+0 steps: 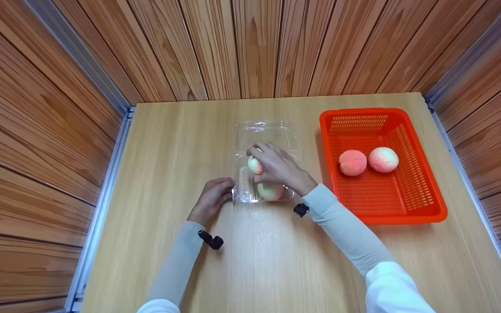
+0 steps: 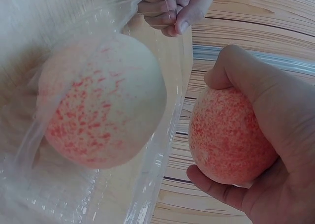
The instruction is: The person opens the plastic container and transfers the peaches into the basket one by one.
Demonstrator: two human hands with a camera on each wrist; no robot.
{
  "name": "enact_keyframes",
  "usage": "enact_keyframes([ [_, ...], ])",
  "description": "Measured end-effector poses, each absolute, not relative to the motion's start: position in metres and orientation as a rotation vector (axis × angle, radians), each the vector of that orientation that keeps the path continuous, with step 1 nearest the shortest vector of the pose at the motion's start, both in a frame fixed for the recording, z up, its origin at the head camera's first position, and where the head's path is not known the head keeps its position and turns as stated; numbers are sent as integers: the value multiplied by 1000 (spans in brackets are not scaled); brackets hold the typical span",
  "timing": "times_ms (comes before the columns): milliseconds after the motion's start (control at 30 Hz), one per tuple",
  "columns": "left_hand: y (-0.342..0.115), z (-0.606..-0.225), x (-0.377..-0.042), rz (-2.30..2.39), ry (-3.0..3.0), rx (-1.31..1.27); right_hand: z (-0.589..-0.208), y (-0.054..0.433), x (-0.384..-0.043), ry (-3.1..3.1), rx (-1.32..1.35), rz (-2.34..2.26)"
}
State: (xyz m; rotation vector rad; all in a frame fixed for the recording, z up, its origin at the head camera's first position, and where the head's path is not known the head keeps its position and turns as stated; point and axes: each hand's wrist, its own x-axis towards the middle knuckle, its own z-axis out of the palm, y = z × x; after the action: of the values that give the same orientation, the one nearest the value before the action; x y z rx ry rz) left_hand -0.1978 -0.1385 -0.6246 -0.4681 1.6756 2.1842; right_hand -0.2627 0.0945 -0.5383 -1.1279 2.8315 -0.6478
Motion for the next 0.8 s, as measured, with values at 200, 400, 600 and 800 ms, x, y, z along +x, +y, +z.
enact_keyframes([
  [200, -136, -626, -197, 2210, 1686, -455, -537, 99, -263, 2835, -1127, -653],
  [400, -136, -627, -197, 2234, 1671, -454, -536, 102, -265, 2841, -1114, -647],
  [600, -136, -627, -197, 2253, 1652, -452, -534, 105, -266, 2851, -1117, -632],
  [800, -135, -628, -198, 2246, 1658, -447, -532, 108, -266, 2852, -1090, -597],
])
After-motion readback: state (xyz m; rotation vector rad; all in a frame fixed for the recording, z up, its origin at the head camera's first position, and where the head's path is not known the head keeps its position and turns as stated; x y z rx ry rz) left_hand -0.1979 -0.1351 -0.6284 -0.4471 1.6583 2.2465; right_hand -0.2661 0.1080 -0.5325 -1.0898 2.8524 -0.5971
